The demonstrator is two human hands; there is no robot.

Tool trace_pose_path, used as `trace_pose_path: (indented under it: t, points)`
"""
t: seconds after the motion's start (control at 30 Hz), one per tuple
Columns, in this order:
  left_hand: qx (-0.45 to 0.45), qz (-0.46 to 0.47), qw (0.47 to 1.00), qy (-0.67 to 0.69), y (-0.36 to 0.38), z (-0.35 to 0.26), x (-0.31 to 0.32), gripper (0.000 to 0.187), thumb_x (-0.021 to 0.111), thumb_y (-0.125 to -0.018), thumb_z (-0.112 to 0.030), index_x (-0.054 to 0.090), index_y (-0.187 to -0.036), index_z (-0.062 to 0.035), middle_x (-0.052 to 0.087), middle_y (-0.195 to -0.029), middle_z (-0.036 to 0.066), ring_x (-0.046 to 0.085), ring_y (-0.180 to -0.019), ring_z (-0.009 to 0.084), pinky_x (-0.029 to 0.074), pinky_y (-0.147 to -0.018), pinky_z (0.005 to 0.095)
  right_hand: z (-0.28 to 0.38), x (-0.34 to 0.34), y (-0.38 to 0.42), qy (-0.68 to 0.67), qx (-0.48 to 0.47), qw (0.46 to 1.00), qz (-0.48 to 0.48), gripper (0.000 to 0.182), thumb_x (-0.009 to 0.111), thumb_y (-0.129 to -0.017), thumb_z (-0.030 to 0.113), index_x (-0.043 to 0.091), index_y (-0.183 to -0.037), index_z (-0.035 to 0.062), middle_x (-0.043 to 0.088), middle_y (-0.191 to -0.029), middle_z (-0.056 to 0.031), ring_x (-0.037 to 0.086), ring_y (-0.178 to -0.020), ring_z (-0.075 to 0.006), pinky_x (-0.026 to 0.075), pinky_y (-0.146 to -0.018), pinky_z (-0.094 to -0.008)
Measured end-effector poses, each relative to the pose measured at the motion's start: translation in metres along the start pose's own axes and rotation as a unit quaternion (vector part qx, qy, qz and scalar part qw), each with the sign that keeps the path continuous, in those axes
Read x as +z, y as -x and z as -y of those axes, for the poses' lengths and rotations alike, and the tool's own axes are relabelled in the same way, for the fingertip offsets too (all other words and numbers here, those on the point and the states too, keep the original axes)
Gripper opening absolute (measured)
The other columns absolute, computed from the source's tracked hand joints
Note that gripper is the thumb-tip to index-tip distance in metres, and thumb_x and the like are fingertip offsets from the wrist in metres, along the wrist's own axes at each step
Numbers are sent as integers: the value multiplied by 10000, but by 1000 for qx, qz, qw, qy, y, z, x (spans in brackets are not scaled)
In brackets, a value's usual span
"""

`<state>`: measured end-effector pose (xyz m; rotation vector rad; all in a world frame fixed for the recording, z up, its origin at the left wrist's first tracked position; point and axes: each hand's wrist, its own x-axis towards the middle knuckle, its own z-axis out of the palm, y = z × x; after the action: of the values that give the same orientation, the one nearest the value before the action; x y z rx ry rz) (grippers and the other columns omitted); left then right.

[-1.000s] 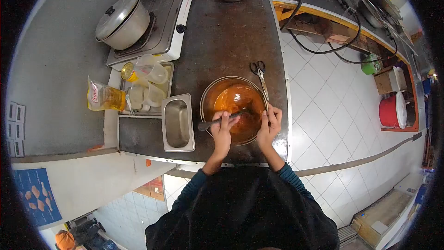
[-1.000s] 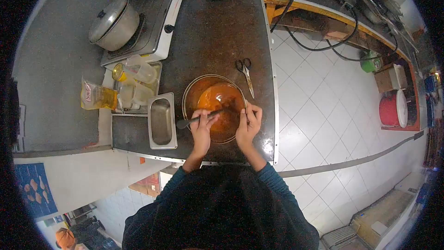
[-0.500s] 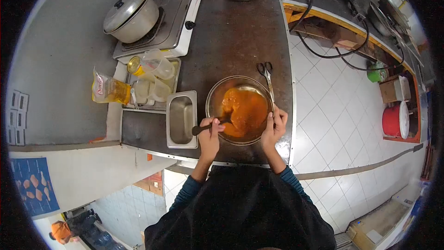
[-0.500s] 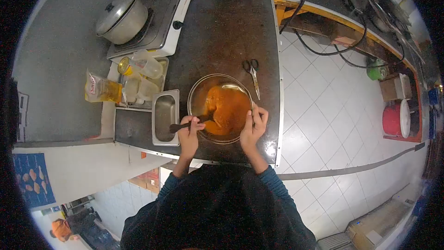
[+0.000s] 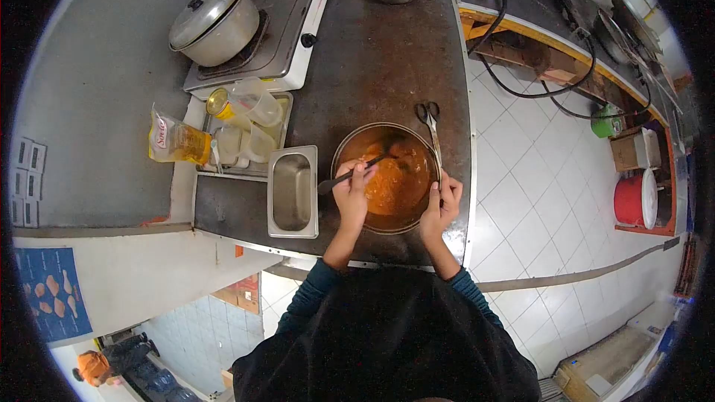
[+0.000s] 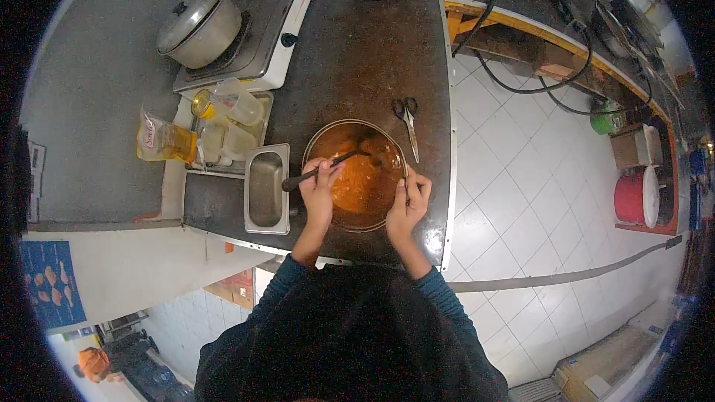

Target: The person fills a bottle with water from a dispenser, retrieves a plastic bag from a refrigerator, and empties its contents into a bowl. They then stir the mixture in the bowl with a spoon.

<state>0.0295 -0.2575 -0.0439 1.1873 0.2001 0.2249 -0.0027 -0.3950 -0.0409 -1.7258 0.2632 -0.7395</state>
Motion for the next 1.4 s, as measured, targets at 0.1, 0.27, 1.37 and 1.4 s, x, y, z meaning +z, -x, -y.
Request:
trace_pose_path:
  t: [0.1,0.27,1.37,1.4]
  points:
    - [79,9,987,-140,4,-11,-13,174,491,-863,-129,500,-891,43,521,-848,107,590,-791,200,495,-731,279,-3,1,0,-2,-2,1000,-6,244,484,-827,24,553,-1054,-33,467,-877,-76,463,-817,-158,378,-733,-239]
    - [120,41,937,-324,33,-24,-37,111,469,-860,-63,520,-832,32,502,-783,94,575,-694,154,461,-613,249,-2,1,0,-3,4,1000,0,240,480,-829,28,553,-1049,-38,463,-879,-77,463,-820,-158,379,-730,-242]
    - [-63,4,991,-120,55,-17,-27,197,450,-886,-145,488,-827,38,525,-739,82,590,-659,158,493,-611,250,5,8,0,-4,-10,1000,5,232,496,-835,56,560,-1043,-27,470,-870,-77,466,-808,-159,379,-736,-242]
    - [-70,12,994,-80,53,-14,-21,199,454,-886,-149,482,-837,42,527,-755,84,598,-667,163,500,-612,249,5,9,0,-4,-10,1000,4,232,497,-836,60,560,-1041,-28,470,-870,-77,466,-806,-158,379,-734,-241]
